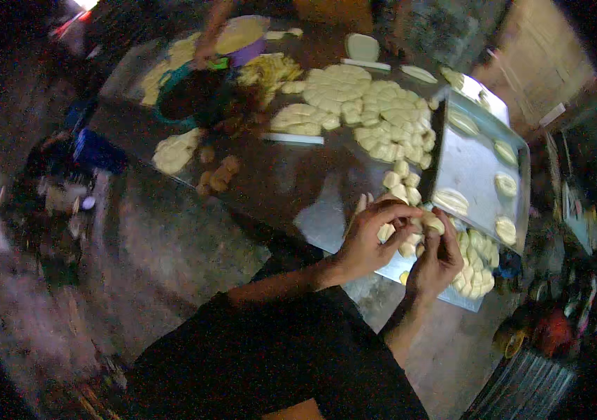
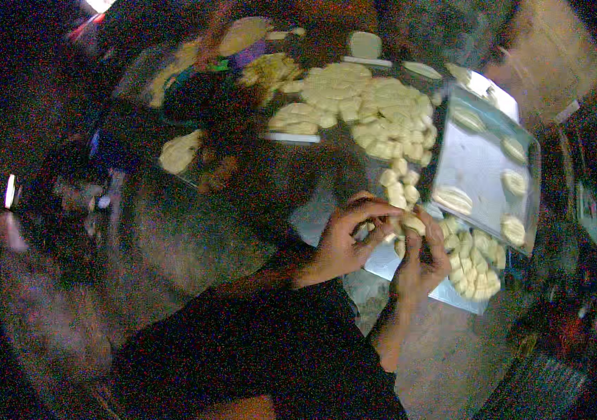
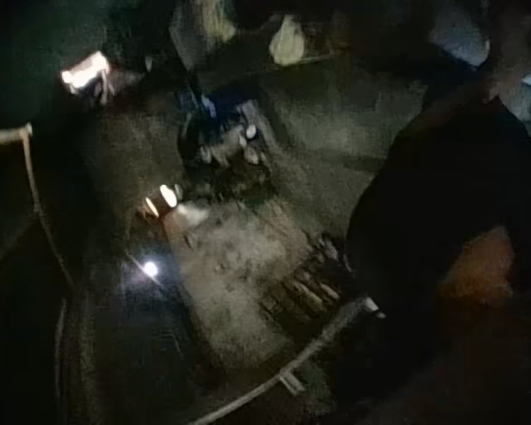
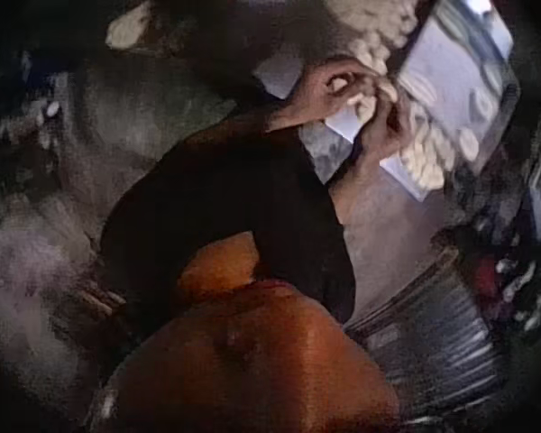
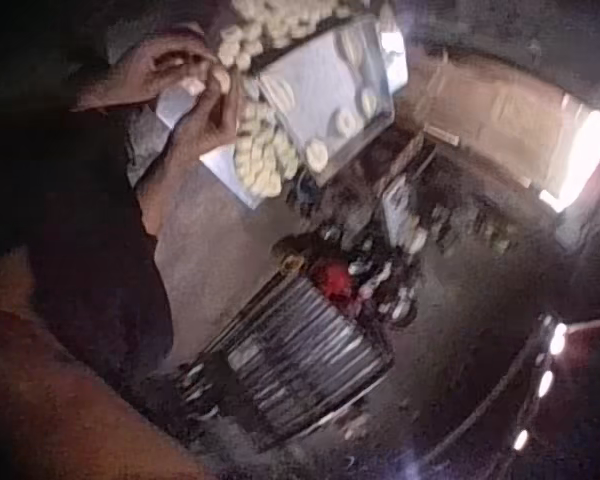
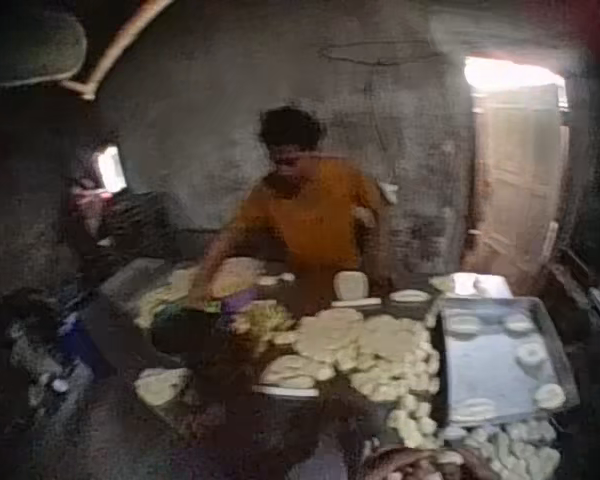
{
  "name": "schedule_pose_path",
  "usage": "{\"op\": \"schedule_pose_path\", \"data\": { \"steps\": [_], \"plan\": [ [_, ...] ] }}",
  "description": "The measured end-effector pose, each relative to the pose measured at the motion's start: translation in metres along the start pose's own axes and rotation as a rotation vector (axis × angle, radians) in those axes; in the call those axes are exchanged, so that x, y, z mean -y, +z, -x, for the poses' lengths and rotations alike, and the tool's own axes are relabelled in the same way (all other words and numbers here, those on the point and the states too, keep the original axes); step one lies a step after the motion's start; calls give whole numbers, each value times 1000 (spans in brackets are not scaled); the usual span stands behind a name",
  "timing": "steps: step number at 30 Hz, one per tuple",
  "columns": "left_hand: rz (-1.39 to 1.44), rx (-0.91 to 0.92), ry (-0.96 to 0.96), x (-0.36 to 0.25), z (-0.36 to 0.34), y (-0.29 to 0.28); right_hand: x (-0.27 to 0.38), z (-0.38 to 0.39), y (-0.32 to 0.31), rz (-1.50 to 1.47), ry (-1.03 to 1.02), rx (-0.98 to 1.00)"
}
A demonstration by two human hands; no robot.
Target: The person rolls out pieces of dough using a white rolling pin on a metal table, adds filling to the dough by hand from a dark bucket, shapes the dough into rolls, and places them onto a large metal baking tray.
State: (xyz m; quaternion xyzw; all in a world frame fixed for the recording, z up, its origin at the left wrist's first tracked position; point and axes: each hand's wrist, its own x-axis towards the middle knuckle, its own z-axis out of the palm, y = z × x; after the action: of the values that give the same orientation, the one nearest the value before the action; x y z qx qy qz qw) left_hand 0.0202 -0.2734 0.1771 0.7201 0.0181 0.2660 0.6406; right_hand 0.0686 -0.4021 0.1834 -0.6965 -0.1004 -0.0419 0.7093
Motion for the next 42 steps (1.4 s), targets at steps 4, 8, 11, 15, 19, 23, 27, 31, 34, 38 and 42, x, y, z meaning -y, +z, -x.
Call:
{"op": "schedule_pose_path", "data": {
  "steps": [4, 8, 11, 15, 19, 23, 27, 31, 34, 38, 42],
  "plan": [
    [-351, -92, 372, -26, -2, -52, 4, -1, 40, -242, 40, 188],
    [-275, -37, 770, -1, -11, -89, 16, 9, 101, -153, 78, 480],
    [73, 29, 763, 16, -17, -129, 51, 27, 138, -535, 184, 654],
    [730, -7, 279, 60, 4, -160, 48, 31, 190, -336, 83, 621],
    [737, -354, -5, 81, 1, -165, 10, 9, 232, -652, 436, 789],
    [-445, -348, 139, 172, -22, -262, -14, -35, 282, -585, 508, 587],
    [-1188, -143, -163, 259, -42, -381, -22, -64, 371, -332, 353, 864],
    [-1107, 21, -266, 245, -66, -431, -26, -61, 497, 316, -222, 1219],
    [-814, 8, -309, 215, -82, -450, -34, -56, 576, 565, -651, 1411],
    [-555, -161, -346, 227, -75, -466, -53, -45, 645, 679, -594, 1762],
    [-247, -329, -411, 221, -41, -440, -88, -46, 645, 734, -621, 1881]
  ]
}}
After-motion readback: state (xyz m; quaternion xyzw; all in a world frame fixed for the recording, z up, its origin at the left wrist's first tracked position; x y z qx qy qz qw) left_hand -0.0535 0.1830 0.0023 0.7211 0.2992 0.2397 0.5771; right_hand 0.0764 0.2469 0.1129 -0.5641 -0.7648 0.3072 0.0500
